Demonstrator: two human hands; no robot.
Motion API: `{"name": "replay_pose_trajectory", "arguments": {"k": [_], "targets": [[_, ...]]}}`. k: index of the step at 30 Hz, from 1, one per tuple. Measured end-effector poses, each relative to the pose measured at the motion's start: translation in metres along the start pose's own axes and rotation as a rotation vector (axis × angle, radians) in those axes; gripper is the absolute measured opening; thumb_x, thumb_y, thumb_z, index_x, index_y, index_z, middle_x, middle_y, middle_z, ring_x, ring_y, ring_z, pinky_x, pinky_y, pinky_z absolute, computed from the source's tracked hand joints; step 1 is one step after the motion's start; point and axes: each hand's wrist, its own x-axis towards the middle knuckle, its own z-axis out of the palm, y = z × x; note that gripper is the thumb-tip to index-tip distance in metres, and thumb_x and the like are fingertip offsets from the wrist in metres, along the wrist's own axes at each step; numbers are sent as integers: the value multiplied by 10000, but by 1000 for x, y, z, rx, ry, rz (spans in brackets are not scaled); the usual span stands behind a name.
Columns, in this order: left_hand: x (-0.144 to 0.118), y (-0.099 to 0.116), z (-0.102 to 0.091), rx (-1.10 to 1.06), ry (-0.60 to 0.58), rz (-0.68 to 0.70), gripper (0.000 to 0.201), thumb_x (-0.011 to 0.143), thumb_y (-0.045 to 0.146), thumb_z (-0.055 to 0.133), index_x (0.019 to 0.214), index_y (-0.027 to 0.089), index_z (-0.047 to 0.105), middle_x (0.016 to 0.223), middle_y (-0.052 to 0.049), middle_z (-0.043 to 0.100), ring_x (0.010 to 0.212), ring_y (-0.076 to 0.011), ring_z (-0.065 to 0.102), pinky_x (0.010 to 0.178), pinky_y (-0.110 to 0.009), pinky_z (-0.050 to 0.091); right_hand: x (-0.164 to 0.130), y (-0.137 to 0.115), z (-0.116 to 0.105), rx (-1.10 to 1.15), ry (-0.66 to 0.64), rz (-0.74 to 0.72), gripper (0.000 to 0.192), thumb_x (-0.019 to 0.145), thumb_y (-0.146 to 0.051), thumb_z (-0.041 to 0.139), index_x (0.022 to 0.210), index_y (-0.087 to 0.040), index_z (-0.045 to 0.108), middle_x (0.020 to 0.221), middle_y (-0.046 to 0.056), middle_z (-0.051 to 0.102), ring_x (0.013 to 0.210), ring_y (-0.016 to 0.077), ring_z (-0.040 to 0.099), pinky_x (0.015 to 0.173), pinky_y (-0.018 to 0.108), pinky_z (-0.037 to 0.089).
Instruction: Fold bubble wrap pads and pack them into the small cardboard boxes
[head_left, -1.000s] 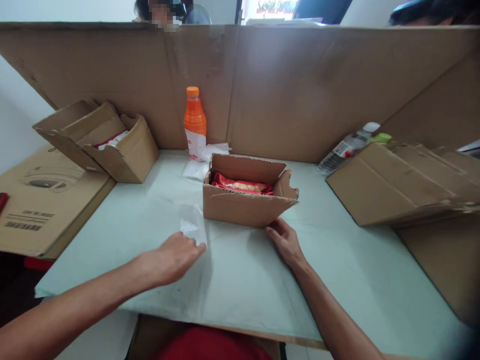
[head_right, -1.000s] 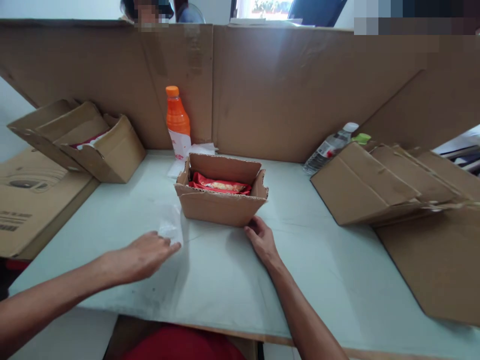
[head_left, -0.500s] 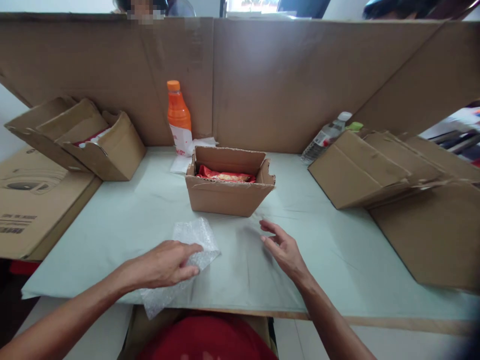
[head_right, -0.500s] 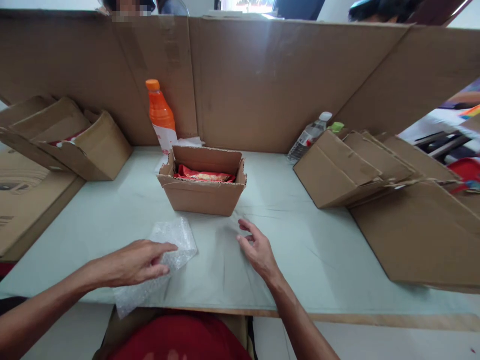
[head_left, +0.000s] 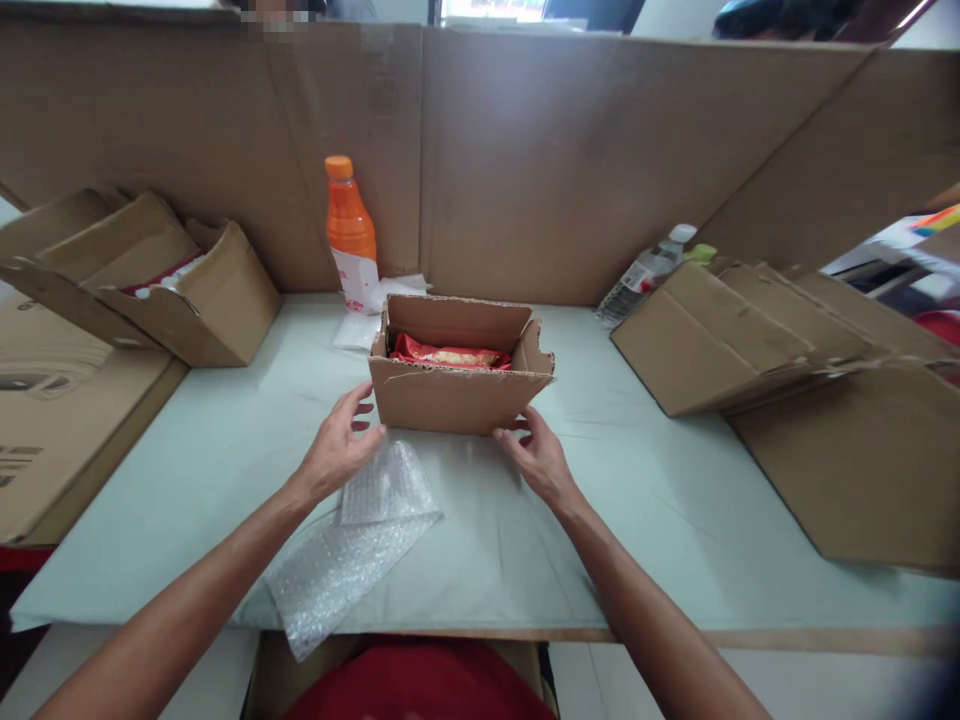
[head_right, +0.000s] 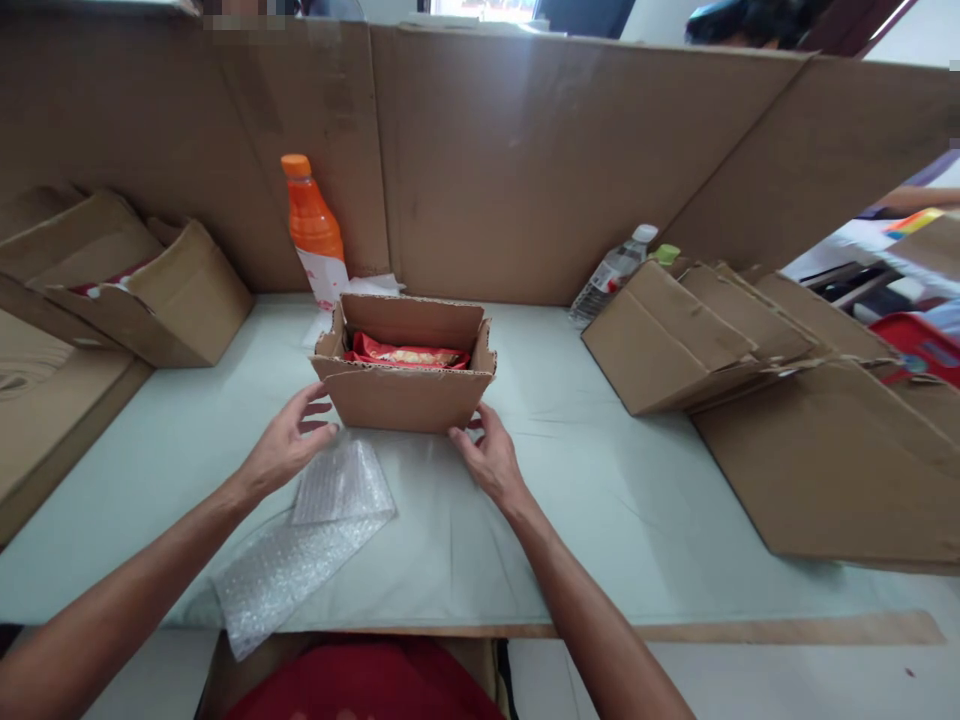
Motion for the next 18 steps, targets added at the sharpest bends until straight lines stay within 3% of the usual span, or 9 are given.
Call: {"name": "replay_pose_trajectory", "arguments": {"k": [2,4,7,9,12,14,18], "targets": [[10,-1,9,-73,-28,25,687,787,363,637,1428,181,468,1398,-166,575,1190,-281,615,960,-473,546,13,0,6,7,-1,9,576,838,-493,592,1298,-147,584,994,113,726,692,205,651,668,383,549],[20,-2,11,-121,-34,35,683,780,336,635,1422,170,471,1378,-165,593,1198,-282,617,972,-471,546,29,1,14,63,-6,-9,544,845,-482,582,1278,-153,593,1002,116,727,752,220,669,689,389,562],[29,-8,2,-133,2,14,745,759,341,645,1453,161,440,1418,-186,567,1244,-306,603,990,-488,538,50,3,23,249,-42,-44,570,838,-469,596,1327,-176,560,1216,153,695,1001,271,686,765,414,592],[20,-15,-13,-44,57,-10,792,766,369,645,1490,167,397,1459,-197,536,1269,-316,592,1008,-507,523,49,3,25,332,-57,-43,602,849,-455,601,1381,-183,523,1357,177,628,1124,291,666,825,439,600],[-26,-31,-43,278,96,-46,680,813,415,607,1437,179,477,1350,-160,630,1187,-300,637,1001,-502,519,14,-6,22,207,-76,-138,494,901,-400,595,1358,-214,567,1396,162,610,1219,298,632,915,465,581],[-71,-42,-59,499,41,-36,495,853,446,557,1275,194,614,1183,-116,705,1086,-288,665,952,-471,536,-21,-20,25,40,-170,-331,440,919,-332,595,1348,-239,587,1421,137,599,1284,294,586,986,483,547],[-146,-59,-61,742,10,27,433,878,480,541,1174,190,669,992,-95,729,955,-298,677,861,-451,548,-71,-52,55,-266,-404,-745,576,828,-146,625,1399,-168,554,1521,195,500,1382,333,484,1054,524,472]]}}
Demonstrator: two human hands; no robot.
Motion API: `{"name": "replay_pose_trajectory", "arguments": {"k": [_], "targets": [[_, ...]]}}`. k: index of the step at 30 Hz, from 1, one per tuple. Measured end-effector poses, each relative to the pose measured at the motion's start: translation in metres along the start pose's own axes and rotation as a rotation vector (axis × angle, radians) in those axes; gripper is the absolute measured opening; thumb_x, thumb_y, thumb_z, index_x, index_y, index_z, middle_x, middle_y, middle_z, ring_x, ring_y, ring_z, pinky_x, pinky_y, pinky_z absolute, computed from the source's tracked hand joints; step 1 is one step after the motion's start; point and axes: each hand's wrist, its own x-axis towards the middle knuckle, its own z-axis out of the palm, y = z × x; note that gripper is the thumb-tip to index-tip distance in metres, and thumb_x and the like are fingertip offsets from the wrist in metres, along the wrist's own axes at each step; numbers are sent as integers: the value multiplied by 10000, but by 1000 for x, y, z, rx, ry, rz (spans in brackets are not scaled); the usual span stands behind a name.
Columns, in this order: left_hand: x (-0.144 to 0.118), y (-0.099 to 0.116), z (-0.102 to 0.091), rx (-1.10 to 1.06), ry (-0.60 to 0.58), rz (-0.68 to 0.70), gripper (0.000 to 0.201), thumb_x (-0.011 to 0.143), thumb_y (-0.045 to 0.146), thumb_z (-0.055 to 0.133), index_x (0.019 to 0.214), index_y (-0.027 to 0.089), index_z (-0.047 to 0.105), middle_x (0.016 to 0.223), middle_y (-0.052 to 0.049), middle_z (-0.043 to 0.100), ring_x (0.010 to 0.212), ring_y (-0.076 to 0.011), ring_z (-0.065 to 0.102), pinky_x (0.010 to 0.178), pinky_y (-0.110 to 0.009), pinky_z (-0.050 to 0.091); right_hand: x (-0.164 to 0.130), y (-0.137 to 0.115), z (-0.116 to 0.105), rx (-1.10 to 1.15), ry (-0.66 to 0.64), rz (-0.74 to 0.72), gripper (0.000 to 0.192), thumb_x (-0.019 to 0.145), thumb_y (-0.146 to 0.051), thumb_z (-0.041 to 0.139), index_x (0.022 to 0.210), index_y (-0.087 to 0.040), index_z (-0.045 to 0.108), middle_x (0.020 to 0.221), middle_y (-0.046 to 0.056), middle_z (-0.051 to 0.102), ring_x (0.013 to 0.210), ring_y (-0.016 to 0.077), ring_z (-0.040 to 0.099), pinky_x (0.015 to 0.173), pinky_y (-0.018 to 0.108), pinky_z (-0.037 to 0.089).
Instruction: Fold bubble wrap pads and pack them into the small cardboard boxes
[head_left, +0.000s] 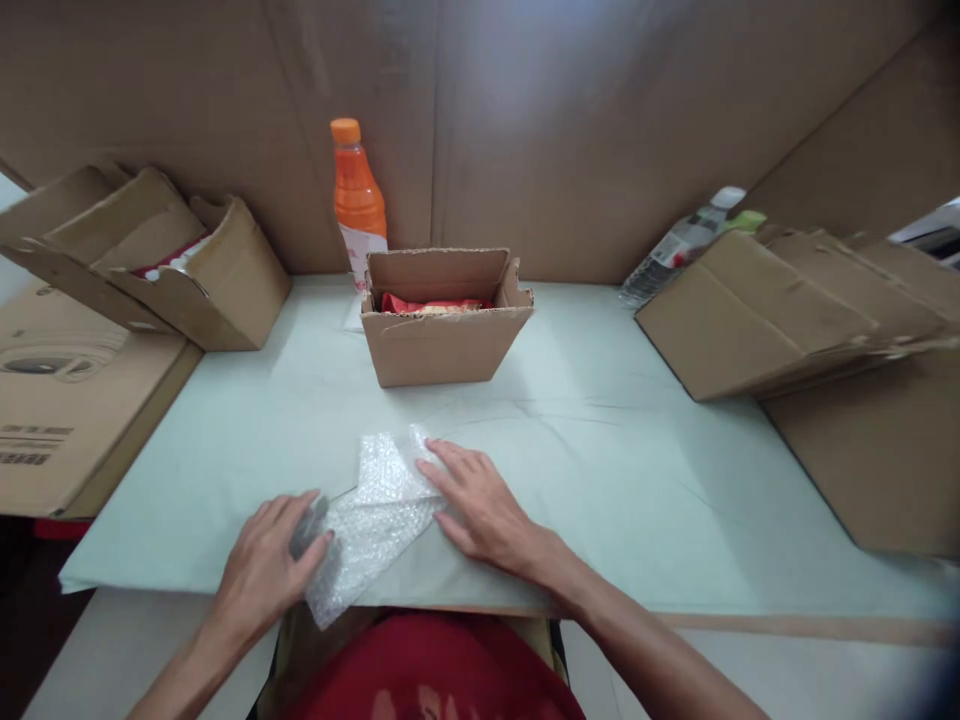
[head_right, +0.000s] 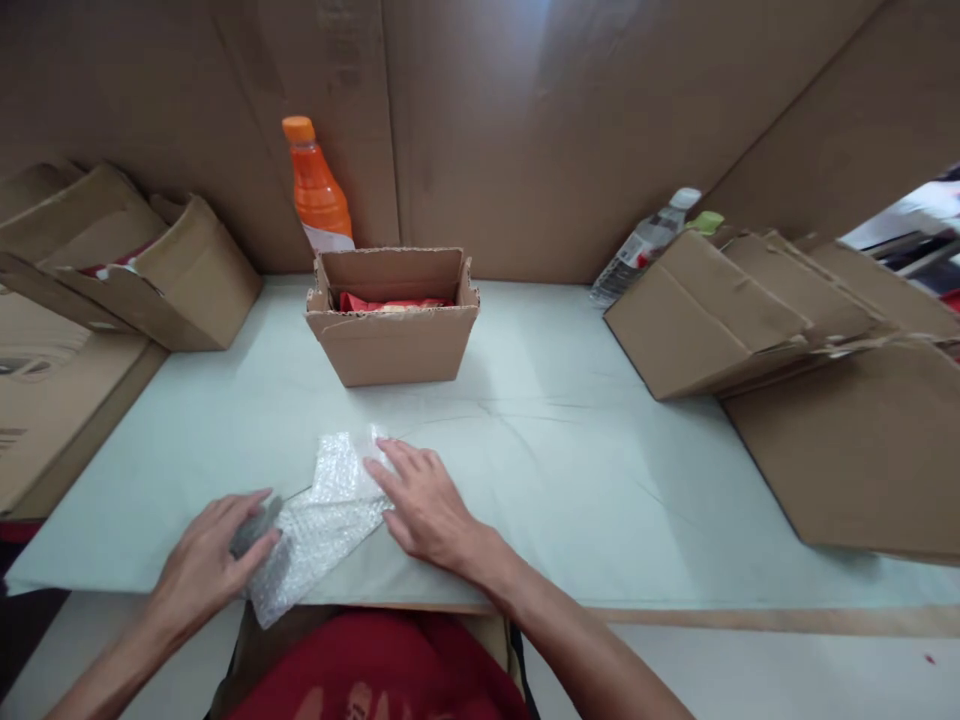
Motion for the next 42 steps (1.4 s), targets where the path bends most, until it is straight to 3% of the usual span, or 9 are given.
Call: {"name": "replay_pose_trajectory", "arguments": {"k": [3,9,16,20,26,29,31,38,42], "targets": [[-19,10,10,11,-16,-1,414,890,410,485,1194,190,662,930,-88,741,888,-285,696,806,-412,554,16,-4,20,-68,44,10,417,810,-77,572,1208,-157,668,1381,188,631,1261,315,583,997,491,487],[-14,44,3,-261,-142,-172,520,884,369,434,1348,174,565,770,5,668,549,-147,596,578,-260,502,19,53,10,199,362,562,242,922,-303,499,897,-191,712,838,42,750,755,196,676,717,305,523],[-16,86,16,-232,-416,42,514,883,344,446,1337,174,616,672,-19,670,602,-197,622,595,-284,456,5,97,-16,99,396,626,166,802,-330,596,824,-219,717,913,65,752,891,244,644,894,414,490],[6,83,3,-234,-553,66,452,908,419,497,1289,233,655,724,-21,718,655,-209,666,630,-297,475,4,114,-32,86,432,617,207,796,-344,589,902,-223,719,1029,80,751,999,266,650,955,460,486],[106,62,-5,-455,21,-66,550,837,474,596,1318,208,592,1224,-122,665,916,-218,689,722,-336,562,35,138,-50,166,466,618,518,793,-415,612,1257,-186,634,1308,145,669,1149,297,632,849,434,544],[162,72,9,-678,146,-126,680,791,422,645,1409,192,479,1435,-169,522,1186,-269,623,831,-368,580,58,139,-48,299,435,603,636,768,-426,630,1340,-154,571,1346,170,646,1183,312,624,845,431,548],[184,82,20,-802,185,-135,657,786,375,645,1390,188,470,1394,-156,553,1217,-265,600,870,-375,576,64,134,-45,354,430,585,620,773,-418,615,1329,-146,572,1284,162,679,1133,303,648,847,429,550],[159,84,38,-839,250,-147,469,851,386,632,1275,213,537,1249,-97,629,1128,-230,627,830,-331,583,24,95,-35,286,447,552,469,815,-395,597,1242,-199,613,1183,104,710,1055,275,663,852,397,568],[152,79,34,-824,291,-180,449,844,393,628,1242,197,561,1221,-95,638,1117,-229,629,857,-338,588,27,92,-32,302,428,537,473,801,-359,596,1248,-203,611,1183,95,708,1050,266,659,866,392,559]]}}
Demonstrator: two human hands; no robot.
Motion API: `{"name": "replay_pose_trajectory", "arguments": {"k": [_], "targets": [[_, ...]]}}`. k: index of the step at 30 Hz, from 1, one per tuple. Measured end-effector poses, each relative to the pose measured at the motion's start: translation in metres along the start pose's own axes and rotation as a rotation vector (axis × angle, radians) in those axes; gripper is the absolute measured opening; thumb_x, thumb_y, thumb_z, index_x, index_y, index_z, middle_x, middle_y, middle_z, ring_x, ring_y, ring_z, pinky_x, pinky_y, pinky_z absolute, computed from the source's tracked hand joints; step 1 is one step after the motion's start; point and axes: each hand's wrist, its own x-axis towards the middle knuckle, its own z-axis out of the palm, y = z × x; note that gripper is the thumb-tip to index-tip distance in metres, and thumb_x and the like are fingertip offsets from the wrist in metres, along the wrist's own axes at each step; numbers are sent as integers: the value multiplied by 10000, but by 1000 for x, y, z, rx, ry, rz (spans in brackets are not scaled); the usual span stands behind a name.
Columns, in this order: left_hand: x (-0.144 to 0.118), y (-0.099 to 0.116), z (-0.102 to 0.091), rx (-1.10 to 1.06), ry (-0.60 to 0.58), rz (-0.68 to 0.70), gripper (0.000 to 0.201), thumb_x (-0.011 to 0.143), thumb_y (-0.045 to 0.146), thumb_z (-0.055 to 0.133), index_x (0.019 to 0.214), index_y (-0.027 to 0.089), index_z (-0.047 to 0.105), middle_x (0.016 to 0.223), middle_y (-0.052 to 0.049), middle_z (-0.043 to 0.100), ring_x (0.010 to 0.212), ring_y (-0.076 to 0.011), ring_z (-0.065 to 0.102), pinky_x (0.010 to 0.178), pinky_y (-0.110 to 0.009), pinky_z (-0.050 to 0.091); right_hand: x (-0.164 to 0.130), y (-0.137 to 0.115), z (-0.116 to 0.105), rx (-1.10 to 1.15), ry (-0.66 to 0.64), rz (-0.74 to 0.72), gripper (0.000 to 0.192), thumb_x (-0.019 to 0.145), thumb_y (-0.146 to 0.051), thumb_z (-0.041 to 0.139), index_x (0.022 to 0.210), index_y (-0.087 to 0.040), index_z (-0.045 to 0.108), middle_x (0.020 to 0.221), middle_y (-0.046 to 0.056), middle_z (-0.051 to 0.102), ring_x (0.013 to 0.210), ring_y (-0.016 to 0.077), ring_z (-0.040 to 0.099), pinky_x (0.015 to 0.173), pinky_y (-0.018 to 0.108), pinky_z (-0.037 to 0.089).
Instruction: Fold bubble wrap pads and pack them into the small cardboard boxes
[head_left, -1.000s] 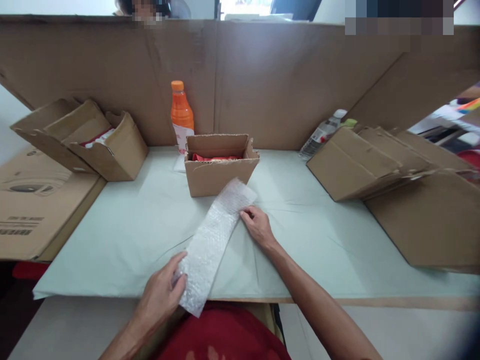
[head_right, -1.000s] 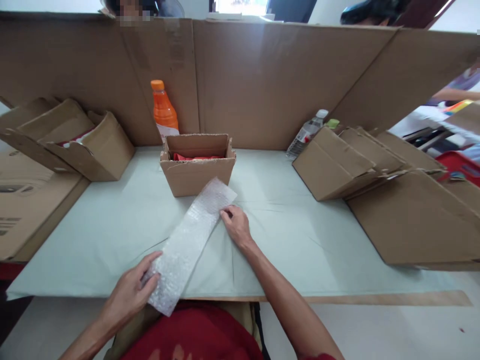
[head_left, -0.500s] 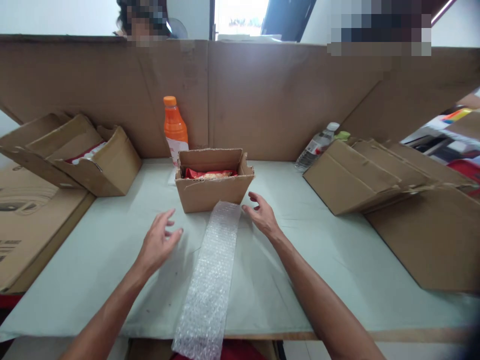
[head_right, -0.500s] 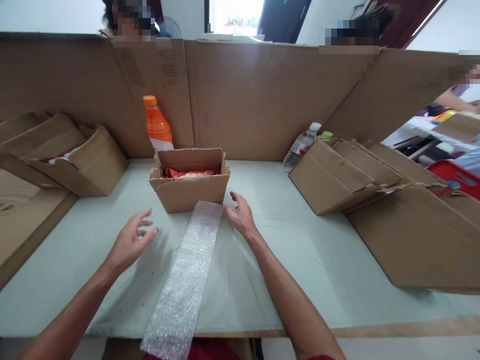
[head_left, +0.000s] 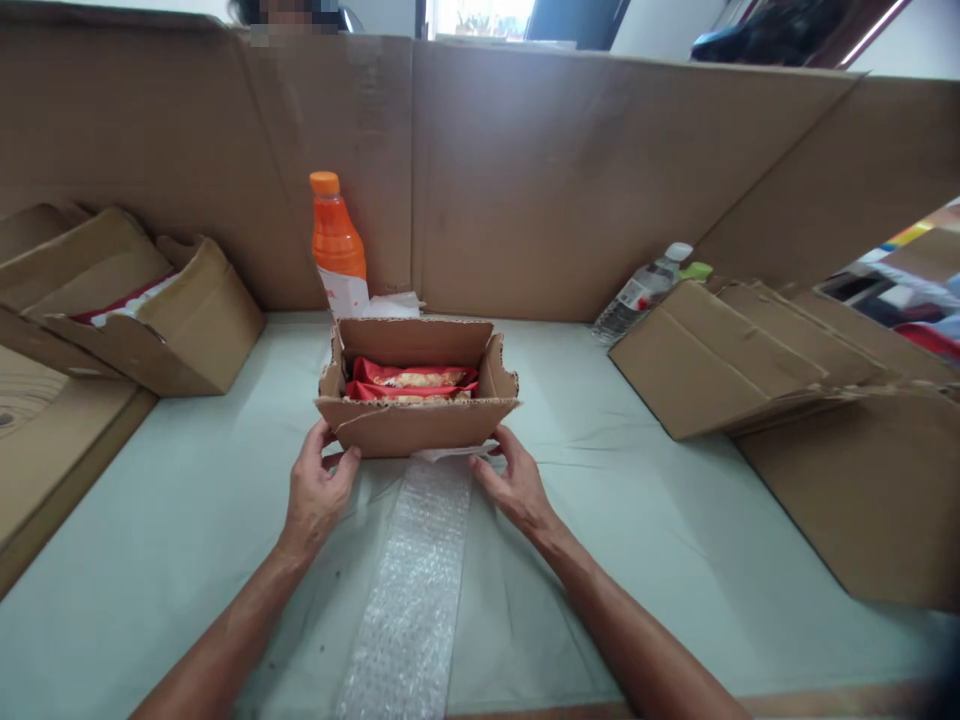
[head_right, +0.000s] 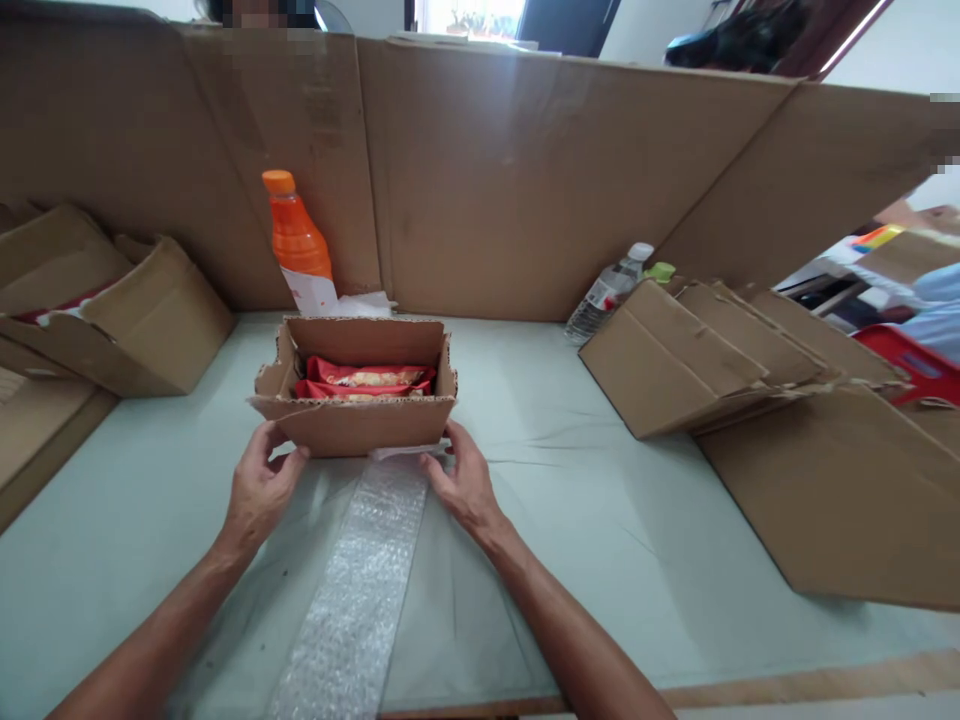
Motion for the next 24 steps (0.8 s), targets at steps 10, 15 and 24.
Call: {"name": "replay_pose_trajectory", "arguments": {"k": [10,15,24], "targets": [[25,-13,6,19,-82,43,789,793,292,633,1517,183,340,1527,-183,461,1362,-302,515,1081,-487,485,25,22,9,49,26,120,596,805,-387,603,1357,-168,566,1312,153,668,1133,282,656,904,430,548],[-65,-26,-9,396,-261,308,446,862,265,587,1306,227,609,1362,-131,619,1301,-318,552,1103,-547,453,8,37,9,-235,-11,45,458,814,-354,616,1237,-177,629,1134,120,728,1029,270,667,899,435,527],[-148,-13,-24,512,-406,403,307,882,179,539,1150,218,683,1211,-128,670,1108,-293,630,947,-472,549,9,2,54,-392,-126,-39,179,836,-231,600,985,-195,693,961,109,731,991,311,619,930,457,462]]}}
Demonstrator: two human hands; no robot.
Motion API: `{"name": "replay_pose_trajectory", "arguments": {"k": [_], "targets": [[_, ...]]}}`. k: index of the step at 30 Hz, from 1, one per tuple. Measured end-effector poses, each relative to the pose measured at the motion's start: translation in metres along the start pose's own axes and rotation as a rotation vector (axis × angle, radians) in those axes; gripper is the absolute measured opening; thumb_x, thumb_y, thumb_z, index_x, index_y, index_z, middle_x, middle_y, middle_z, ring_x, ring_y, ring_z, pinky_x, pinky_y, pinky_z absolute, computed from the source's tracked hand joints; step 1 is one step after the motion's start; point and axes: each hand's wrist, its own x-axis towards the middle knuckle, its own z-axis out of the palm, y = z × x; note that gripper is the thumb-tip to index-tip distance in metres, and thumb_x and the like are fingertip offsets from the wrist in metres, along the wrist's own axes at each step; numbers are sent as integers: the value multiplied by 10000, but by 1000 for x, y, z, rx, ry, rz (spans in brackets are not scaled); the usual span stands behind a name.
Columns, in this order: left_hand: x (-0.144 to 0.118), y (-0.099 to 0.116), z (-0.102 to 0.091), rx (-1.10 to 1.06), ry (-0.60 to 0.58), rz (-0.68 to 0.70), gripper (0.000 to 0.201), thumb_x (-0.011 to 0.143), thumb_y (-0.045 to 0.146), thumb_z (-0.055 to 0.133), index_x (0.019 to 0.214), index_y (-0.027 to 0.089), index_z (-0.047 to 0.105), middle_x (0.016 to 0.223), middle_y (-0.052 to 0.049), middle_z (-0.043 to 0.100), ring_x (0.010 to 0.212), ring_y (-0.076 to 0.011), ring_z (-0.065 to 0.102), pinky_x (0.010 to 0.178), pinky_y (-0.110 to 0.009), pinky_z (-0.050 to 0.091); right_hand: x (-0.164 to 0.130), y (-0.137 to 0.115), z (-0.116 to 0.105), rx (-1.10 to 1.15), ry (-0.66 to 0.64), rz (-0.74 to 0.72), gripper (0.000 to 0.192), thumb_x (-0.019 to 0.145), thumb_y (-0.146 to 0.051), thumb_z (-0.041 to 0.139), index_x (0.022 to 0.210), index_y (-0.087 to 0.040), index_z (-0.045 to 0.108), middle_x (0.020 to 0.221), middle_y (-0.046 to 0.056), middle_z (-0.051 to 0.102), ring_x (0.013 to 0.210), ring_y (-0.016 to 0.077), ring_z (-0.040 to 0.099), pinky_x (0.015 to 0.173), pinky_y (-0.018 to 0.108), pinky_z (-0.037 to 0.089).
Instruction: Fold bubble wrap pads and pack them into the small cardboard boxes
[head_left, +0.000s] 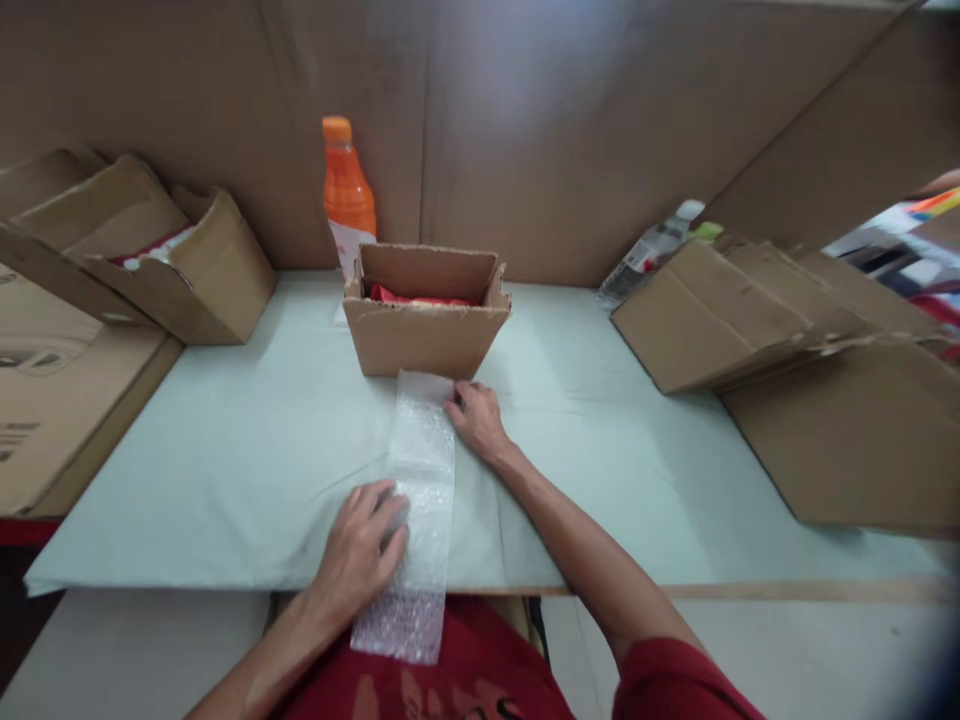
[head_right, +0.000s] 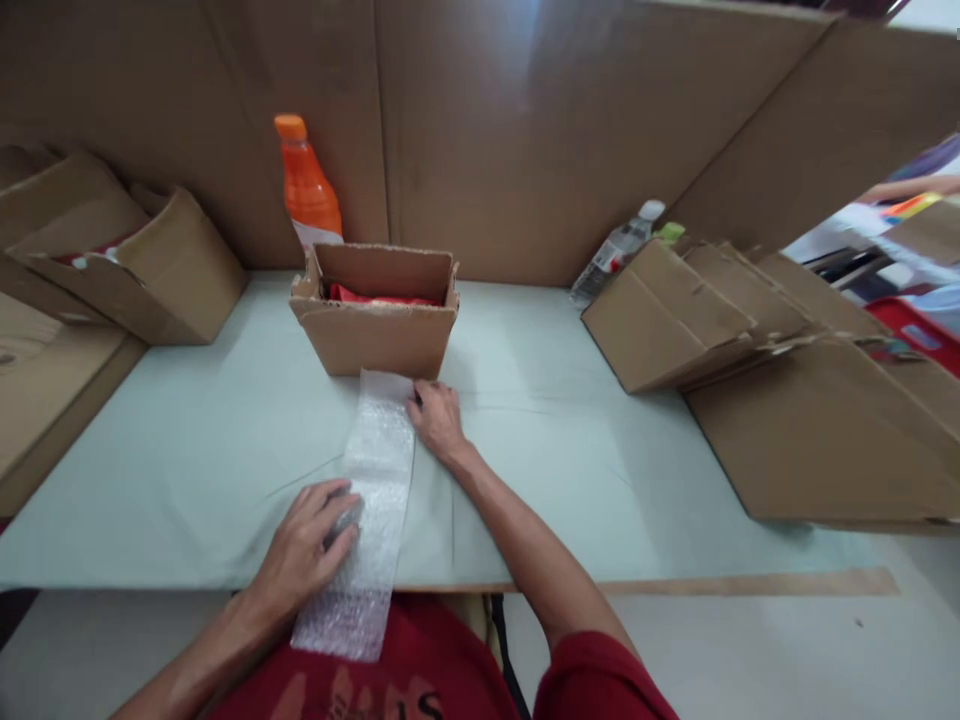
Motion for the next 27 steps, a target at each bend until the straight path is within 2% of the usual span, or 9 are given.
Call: {"name": "replay_pose_trajectory", "arguments": {"k": [3,5,9,11,13,17,21,24,27], "targets": [[-1,-4,-13,-82,-40,-58,313,905,183,514,1175,196,671,1193,-124,656,1118,-262,635,960,-419,550,-13,-3,-13,-5,4,4,487,840,-252,641,1310,-135,602,1317,175,650,1198,359,565,1039,516,419],[-5,-7,-20,-129,-62,-97,317,911,176,504,1182,197,666,1193,-116,646,1120,-243,639,960,-394,549,-41,-2,-32,-9,-25,-70,565,866,-264,637,1412,-163,535,1430,160,586,1284,351,531,1080,534,400],[-19,-14,-34,-191,-105,-107,326,922,157,485,1189,216,661,1191,-101,644,1105,-219,646,937,-377,560,-134,-14,-69,-39,-320,-398,575,891,-227,610,1453,-285,504,1486,86,558,1330,309,518,1072,541,420],[-25,-17,-39,-203,-125,-76,347,917,130,467,1184,223,668,1198,-98,654,1112,-217,647,944,-381,561,-180,-27,-71,-84,-453,-533,621,872,-170,616,1469,-287,488,1558,93,483,1415,309,440,1086,528,414],[-31,-20,-43,-201,-150,-41,390,890,88,453,1178,227,677,1209,-97,662,1126,-219,646,959,-389,557,-212,-38,-59,-125,-483,-613,616,887,-114,577,1474,-279,486,1583,105,450,1467,300,375,1105,507,400],[-41,-21,-55,-200,-230,19,537,797,13,423,1215,240,672,1280,-89,659,1214,-230,611,1042,-434,518,-225,-51,-24,-66,-247,-633,417,926,-79,503,1289,-236,633,1371,120,645,1299,275,544,1020,457,445],[-51,-10,-66,-301,-290,-90,681,770,28,414,1403,246,541,1389,-85,617,1297,-224,567,1115,-441,461,-207,-55,-12,200,0,-366,240,943,-115,513,1074,-222,683,969,58,745,931,210,657,849,377,497],[-46,1,-56,-351,-196,-204,664,841,143,496,1497,213,413,1331,-109,644,1197,-218,616,1062,-410,492,-198,-56,-11,267,64,-142,152,965,-225,561,1069,-216,671,906,50,731,829,204,645,779,347,518],[-31,7,-32,-330,-73,-272,594,895,259,514,1472,154,421,1078,-93,699,967,-201,662,920,-381,542,-195,-52,-10,182,127,-109,298,964,-276,576,1252,-202,603,992,76,733,862,228,652,789,373,526]]}}
